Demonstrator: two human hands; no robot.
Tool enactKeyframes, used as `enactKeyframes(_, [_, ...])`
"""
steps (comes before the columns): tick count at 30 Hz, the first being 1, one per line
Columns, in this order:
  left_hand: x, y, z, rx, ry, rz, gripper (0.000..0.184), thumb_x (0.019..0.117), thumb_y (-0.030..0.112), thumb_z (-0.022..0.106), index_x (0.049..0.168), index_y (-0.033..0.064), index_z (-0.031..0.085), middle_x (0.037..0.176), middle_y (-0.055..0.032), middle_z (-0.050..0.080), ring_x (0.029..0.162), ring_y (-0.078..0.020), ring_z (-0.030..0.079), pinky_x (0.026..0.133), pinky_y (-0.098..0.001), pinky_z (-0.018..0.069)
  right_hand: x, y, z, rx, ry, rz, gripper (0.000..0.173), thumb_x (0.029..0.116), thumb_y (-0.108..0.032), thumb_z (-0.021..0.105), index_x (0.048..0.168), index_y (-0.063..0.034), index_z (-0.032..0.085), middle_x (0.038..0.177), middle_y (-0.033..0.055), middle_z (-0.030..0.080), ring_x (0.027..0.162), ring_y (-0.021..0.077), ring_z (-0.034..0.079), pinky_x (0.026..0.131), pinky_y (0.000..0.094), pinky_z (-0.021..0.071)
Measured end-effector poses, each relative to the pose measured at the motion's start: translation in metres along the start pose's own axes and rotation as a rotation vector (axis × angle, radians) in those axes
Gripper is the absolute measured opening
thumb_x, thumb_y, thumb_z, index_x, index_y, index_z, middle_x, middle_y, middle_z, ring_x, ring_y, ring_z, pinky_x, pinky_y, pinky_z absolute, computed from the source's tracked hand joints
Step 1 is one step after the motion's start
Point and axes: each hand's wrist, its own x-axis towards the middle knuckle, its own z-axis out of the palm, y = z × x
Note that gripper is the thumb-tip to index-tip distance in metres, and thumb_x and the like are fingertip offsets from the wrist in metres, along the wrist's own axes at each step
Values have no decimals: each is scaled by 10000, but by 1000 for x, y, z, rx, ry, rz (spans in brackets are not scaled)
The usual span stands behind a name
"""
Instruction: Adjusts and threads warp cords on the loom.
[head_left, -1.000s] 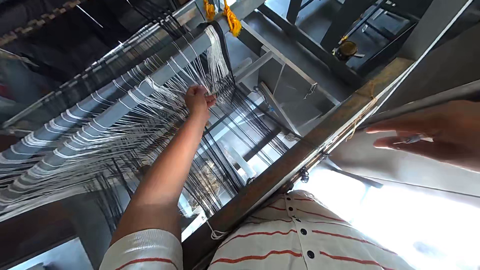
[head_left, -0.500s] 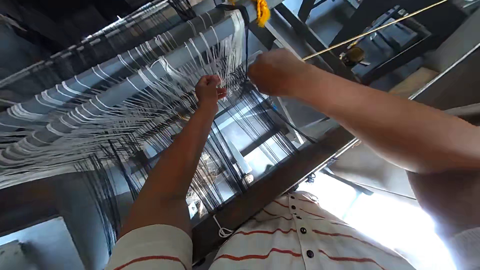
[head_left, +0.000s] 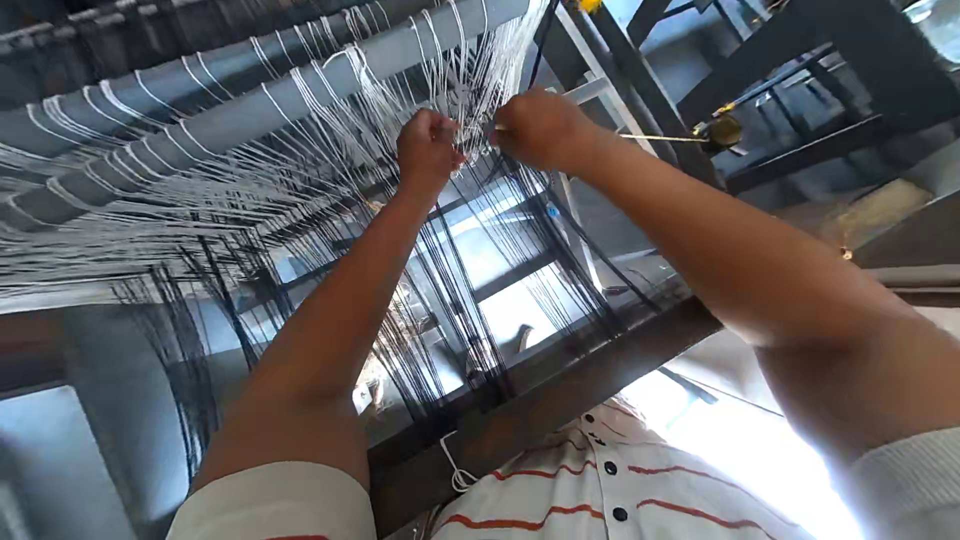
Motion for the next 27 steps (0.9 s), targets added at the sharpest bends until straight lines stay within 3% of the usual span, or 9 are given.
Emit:
enactKeyframes(2, [-3, 2, -3, 12, -1, 4, 281, 1079, 167, 480, 1225, -48, 585, 1174, -164, 656, 773, -135, 669, 703, -318, 583, -4, 7, -4, 39, -21, -30, 316, 1065, -238, 515, 1013, 28, 678, 1021, 230, 665, 1008, 420, 650, 825, 633, 488])
enactKeyframes(5, [-10, 5, -6, -39, 19, 10, 234, 1039, 163, 564, 1136, -41, 626, 1034, -111, 663, 738, -103, 641, 687, -286, 566, -11, 16, -17, 142, 39, -64, 314, 1054, -224, 533, 901, 22, 654, 844, 161, 609, 811, 327, 608, 727, 555, 472])
enactKeyframes(9, [-23, 4, -4, -208, 58, 44, 73, 978, 78, 619, 1000, 13, 643, 863, -6, 640, 691, -43, 612, 653, -225, 548, -17, 21, -33, 240, 94, -98, 258, 1036, -208, 579, 966, 9, 700, 835, 122, 628, 746, 236, 601, 733, 469, 497])
enactKeyframes(15, [-32, 10, -2, -456, 128, -66, 133, 976, 16, 532, 1009, 82, 642, 939, 28, 667, 704, -29, 591, 649, -189, 507, -20, 21, -42, 253, 61, -85, 233, 1030, -212, 602, 1013, -9, 714, 858, 108, 645, 763, 212, 605, 754, 442, 498])
enactKeyframes(17, [-31, 10, 0, -567, 138, -116, 162, 984, 14, 488, 943, 113, 610, 969, 29, 681, 694, -14, 574, 630, -171, 482, -20, 22, -42, 256, 42, -85, 223, 1027, -211, 607, 1002, -18, 714, 838, 90, 635, 738, 196, 592, 728, 425, 492])
enactKeyframes(20, [-30, 9, 0, -709, 53, -180, 172, 1013, 58, 419, 923, 123, 550, 892, -2, 700, 615, -21, 575, 568, -159, 475, -20, 23, -42, 239, 2, -107, 231, 1028, -219, 608, 989, -18, 716, 823, 82, 644, 729, 186, 597, 723, 416, 495])
enactKeyframes(23, [-37, 14, 1, -629, -1, -309, 207, 1073, 173, 392, 933, 143, 542, 736, 30, 637, 546, -31, 541, 514, -167, 452, -22, 22, -47, 270, -25, -91, 221, 1032, -222, 610, 998, -33, 718, 794, 46, 627, 687, 136, 568, 688, 361, 481])
enactKeyframes(27, [-64, 25, -8, -356, -80, -313, 163, 1094, 202, 464, 1049, 107, 589, 706, 38, 629, 527, -26, 551, 510, -168, 474, -19, 24, -54, 337, -43, -56, 208, 1029, -235, 622, 986, -57, 720, 777, 7, 620, 640, 77, 537, 645, 293, 469])
